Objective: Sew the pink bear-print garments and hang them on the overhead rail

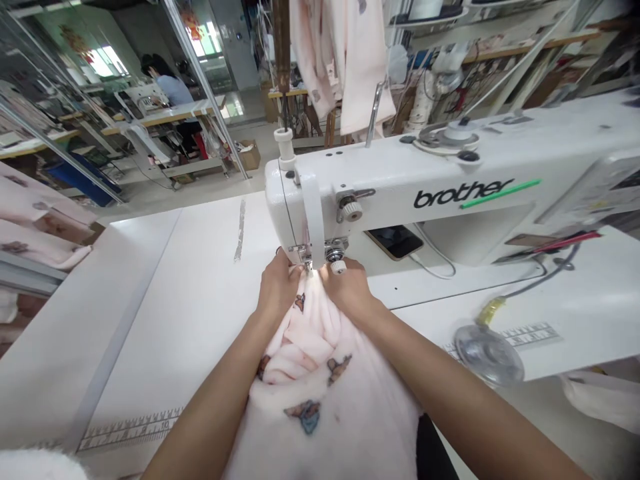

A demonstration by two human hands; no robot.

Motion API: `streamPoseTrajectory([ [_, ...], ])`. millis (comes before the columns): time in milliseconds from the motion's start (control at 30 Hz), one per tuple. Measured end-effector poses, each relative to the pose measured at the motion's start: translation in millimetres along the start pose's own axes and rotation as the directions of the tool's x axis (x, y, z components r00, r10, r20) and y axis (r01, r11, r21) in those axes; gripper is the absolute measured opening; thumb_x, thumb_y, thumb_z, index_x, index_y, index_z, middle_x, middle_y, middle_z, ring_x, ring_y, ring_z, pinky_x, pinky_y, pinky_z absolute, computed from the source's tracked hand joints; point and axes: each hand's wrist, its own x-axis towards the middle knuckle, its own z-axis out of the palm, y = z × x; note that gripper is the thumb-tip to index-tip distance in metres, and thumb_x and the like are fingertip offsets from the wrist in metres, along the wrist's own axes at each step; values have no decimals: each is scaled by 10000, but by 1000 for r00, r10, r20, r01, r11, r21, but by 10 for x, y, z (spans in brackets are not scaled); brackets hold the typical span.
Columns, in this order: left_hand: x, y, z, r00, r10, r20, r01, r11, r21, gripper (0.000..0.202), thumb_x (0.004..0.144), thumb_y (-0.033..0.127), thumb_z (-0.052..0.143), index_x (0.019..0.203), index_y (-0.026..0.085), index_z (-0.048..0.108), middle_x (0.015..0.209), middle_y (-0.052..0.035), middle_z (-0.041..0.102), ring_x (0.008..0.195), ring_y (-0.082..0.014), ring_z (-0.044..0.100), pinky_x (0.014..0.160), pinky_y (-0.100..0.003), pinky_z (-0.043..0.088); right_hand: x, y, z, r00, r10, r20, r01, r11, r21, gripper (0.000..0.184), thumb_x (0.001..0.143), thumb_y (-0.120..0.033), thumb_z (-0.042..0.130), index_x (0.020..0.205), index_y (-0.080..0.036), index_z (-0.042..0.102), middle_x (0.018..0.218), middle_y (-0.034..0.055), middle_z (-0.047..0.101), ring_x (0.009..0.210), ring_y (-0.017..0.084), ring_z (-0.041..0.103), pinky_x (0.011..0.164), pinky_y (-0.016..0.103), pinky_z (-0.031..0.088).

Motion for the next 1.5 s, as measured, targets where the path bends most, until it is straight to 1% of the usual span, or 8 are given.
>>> streamPoseTrajectory([
  [100,-14,14,-25,1000,2,22,-2,1000,5,238,788,208,465,1013,176,533,957,-62,645,888,-223,598,712,-278,431,-55,49,-79,1000,-26,1,25,997,73,162,849,-189,423,863,-148,579,819,83,618,736,221,574,595,277,359],
  [300,-9,30,-42,1000,19,24,-19,999,-41,234,788,179,466,1011,193,537,972,-49,642,918,-217,587,718,-269,420,-123,156,-230,995,-84,-48,96,876,473,245,914,-277,300,981,-169,510,917,72,600,843,213,554,685,272,395],
  [633,-29,22,-45,998,-30,52,30,1000,-5,221,785,224,479,996,176,526,861,-57,645,785,-215,595,633,-263,399,-106,128,-253,999,-42,-8,41,879,475,198,876,-275,285,886,-182,461,844,74,591,780,220,546,661,280,379],
  [1033,-62,2,-75,996,29,82,-21,995,-98,226,785,199,477,996,170,552,975,-77,648,911,-222,586,758,-292,413,-108,148,-286,995,-101,20,76,846,528,258,892,-281,246,927,-168,475,895,103,597,862,244,557,718,303,399],
  [1167,-80,8,-78,997,29,76,-22,995,-95,262,755,158,465,1004,160,545,993,-85,636,923,-216,573,775,-295,411,-80,182,-271,988,-136,80,67,822,566,221,874,-327,348,943,-178,497,784,48,601,774,222,575,670,274,407],
  [1300,-143,94,-130,991,-8,136,14,999,-38,316,736,146,436,1025,130,563,1028,-112,627,962,-226,555,811,-310,402,-66,169,-242,974,-202,97,137,878,458,105,785,-232,470,848,-183,538,763,40,622,753,215,580,653,262,392],
  [1400,-273,144,-281,981,-43,191,51,998,-36,232,700,224,523,879,147,649,835,-57,666,790,-200,584,676,-269,429,-153,132,-267,960,-235,151,168,919,357,130,744,-160,438,658,-189,531,665,43,615,686,221,575,599,266,382],
  [1500,-612,152,-547,912,-141,386,238,947,-216,221,620,322,649,775,173,697,625,22,602,598,-126,514,554,-217,386,-384,59,-333,888,-442,129,317,791,524,84,696,-212,511,617,-209,537,574,-7,580,579,190,558,542,234,399],
])
